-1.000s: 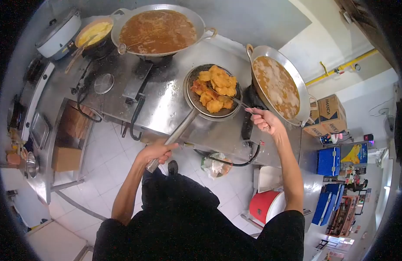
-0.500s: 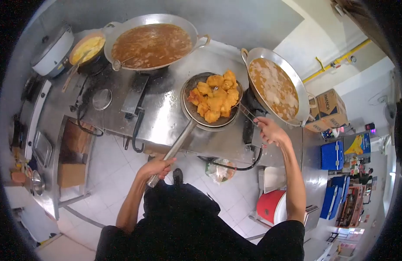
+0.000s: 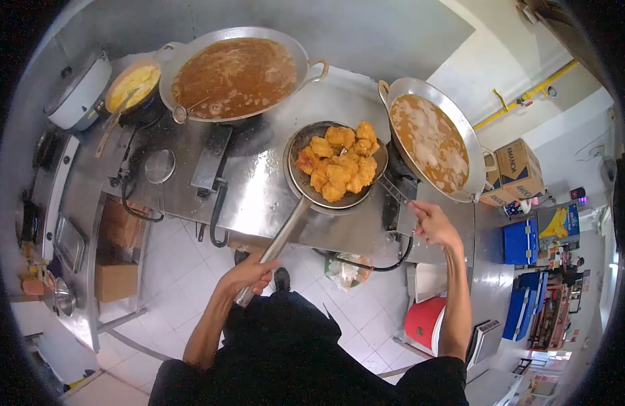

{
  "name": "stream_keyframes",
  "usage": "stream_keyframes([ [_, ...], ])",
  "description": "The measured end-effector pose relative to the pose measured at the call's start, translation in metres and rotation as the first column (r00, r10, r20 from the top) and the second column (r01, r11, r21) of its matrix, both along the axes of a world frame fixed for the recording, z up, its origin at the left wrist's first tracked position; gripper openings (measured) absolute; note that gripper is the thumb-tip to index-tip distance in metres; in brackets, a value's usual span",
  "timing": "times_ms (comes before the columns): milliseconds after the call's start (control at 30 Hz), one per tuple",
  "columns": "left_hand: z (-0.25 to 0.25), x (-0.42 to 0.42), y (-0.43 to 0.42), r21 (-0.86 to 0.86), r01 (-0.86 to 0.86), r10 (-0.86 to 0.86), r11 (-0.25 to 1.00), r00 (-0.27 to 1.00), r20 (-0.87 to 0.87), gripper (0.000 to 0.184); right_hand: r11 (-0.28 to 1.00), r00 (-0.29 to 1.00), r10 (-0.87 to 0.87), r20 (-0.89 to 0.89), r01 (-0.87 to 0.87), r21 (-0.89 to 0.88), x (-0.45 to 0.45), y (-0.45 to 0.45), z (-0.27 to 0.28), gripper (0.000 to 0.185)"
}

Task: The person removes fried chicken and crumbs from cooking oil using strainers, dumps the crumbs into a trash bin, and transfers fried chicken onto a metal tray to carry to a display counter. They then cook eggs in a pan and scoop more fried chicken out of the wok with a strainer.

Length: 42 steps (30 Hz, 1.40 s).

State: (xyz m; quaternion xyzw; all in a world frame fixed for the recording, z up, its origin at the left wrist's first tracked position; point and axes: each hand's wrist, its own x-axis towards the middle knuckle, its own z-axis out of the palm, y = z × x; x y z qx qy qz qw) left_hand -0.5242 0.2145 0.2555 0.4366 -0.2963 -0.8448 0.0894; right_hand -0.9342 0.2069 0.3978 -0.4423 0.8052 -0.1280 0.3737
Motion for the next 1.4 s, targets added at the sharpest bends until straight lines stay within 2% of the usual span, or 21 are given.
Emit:
stream_keyframes([
  [100, 0.015, 0.004, -0.007, 0.052, 0.030, -0.032, 0.998, 0.998, 0.045, 0.026, 1.000, 1.000, -0.016, 0.014, 0.016, -0.020, -0.003, -0.002, 0.000, 0.033],
  [167, 0.007, 0.006, -0.006, 0.027, 0.033, -0.035, 0.999, 0.998, 0.056, 0.027, 0.998, 0.999, -0.014, -0.030, 0.016, 0.059, -0.009, -0.003, 0.010, 0.033],
  [200, 0.001, 0.005, -0.002, 0.022, 0.038, -0.039, 0.999, 0.998, 0.055, 0.027, 0.998, 0.999, -0.009, -0.031, 0.011, 0.062, -0.022, -0.005, -0.005, 0.033],
  [267, 0.003, 0.002, 0.003, 0.033, 0.018, -0.020, 0.999, 0.999, 0.049, 0.028, 0.931, 0.940, 0.247, -0.236, -0.298, -0.213, -0.053, 0.002, -0.055, 0.034],
  [400, 0.007, -0.005, -0.001, 0.037, 0.001, -0.002, 0.999, 0.999, 0.042, 0.028, 0.915, 0.916, 0.223, -0.334, -0.315, -0.251, -0.040, 0.022, -0.073, 0.031],
  [467, 0.005, -0.004, -0.001, 0.052, -0.004, 0.001, 0.999, 0.999, 0.045, 0.027, 0.899, 0.823, 0.161, -0.545, -0.351, -0.264, -0.009, 0.026, -0.083, 0.031],
  [567, 0.008, -0.011, -0.002, 0.048, 0.008, -0.012, 0.999, 0.997, 0.077, 0.026, 0.934, 0.879, 0.107, -0.464, -0.249, -0.257, 0.020, 0.025, -0.081, 0.032],
  [633, 0.007, -0.011, -0.001, 0.022, 0.019, -0.021, 1.000, 0.995, 0.100, 0.026, 0.957, 0.849, 0.097, -0.520, -0.223, -0.185, 0.029, 0.027, -0.084, 0.033],
  [700, 0.001, -0.009, -0.002, 0.042, -0.012, 0.009, 0.999, 0.998, 0.063, 0.026, 0.963, 0.754, 0.152, -0.639, -0.259, -0.076, 0.032, 0.030, -0.078, 0.044],
  [733, 0.006, -0.012, -0.002, 0.087, -0.025, 0.021, 0.996, 0.999, 0.048, 0.026, 0.961, 0.752, 0.150, -0.642, -0.263, -0.083, 0.028, 0.026, -0.087, 0.044],
  [800, 0.004, -0.020, 0.000, 0.078, -0.029, 0.026, 0.997, 0.999, 0.042, 0.027, 0.897, 0.613, 0.232, -0.755, -0.434, -0.077, 0.020, 0.035, -0.121, 0.060],
  [833, 0.004, -0.021, 0.001, 0.054, -0.034, 0.032, 0.998, 0.999, 0.042, 0.027, 0.899, 0.615, 0.238, -0.752, -0.432, -0.068, 0.025, 0.045, -0.127, 0.060],
  [900, -0.003, -0.020, -0.002, 0.044, -0.017, 0.015, 0.999, 0.999, 0.046, 0.028, 0.882, 0.493, 0.273, -0.826, -0.471, 0.010, 0.035, 0.054, -0.137, 0.064],
  [967, 0.001, -0.026, 0.001, 0.060, -0.059, 0.057, 0.996, 0.998, 0.033, 0.029, 0.868, 0.485, 0.273, -0.831, -0.497, -0.005, 0.017, 0.057, -0.156, 0.067],
  [1033, -0.005, -0.028, 0.008, 0.070, -0.057, 0.054, 0.996, 0.998, 0.041, 0.028, 0.863, 0.576, 0.254, -0.777, -0.497, -0.087, -0.006, 0.053, -0.156, 0.066],
  [1167, -0.014, -0.027, 0.004, 0.061, -0.046, 0.046, 0.997, 0.999, 0.013, 0.029, 0.888, 0.644, 0.161, -0.748, -0.425, -0.175, -0.023, 0.038, -0.121, 0.061],
  [1200, -0.013, -0.026, 0.005, 0.033, -0.036, 0.036, 0.999, 0.999, 0.027, 0.029, 0.854, 0.647, 0.138, -0.749, -0.461, -0.240, -0.027, 0.037, -0.122, 0.059],
  [1300, 0.006, -0.029, 0.004, -0.094, 0.054, -0.035, 0.994, 0.982, 0.188, 0.030, 0.880, 0.647, 0.140, -0.749, -0.428, -0.205, -0.015, 0.036, -0.114, 0.058],
  [1333, 0.006, -0.028, 0.003, -0.101, 0.058, -0.038, 0.993, 0.981, 0.191, 0.030, 0.881, 0.650, 0.133, -0.748, -0.424, -0.212, -0.011, 0.038, -0.114, 0.058],
  [1367, 0.005, -0.028, 0.005, -0.328, 0.147, -0.037, 0.933, 0.947, 0.318, 0.035, 0.880, 0.651, 0.131, -0.747, -0.424, -0.215, -0.007, 0.043, -0.114, 0.057],
  [1400, 0.004, -0.027, 0.008, -0.520, 0.252, -0.002, 0.816, 0.901, 0.434, 0.042, 0.878, 0.651, 0.133, -0.747, -0.427, -0.216, -0.005, 0.046, -0.114, 0.055],
])
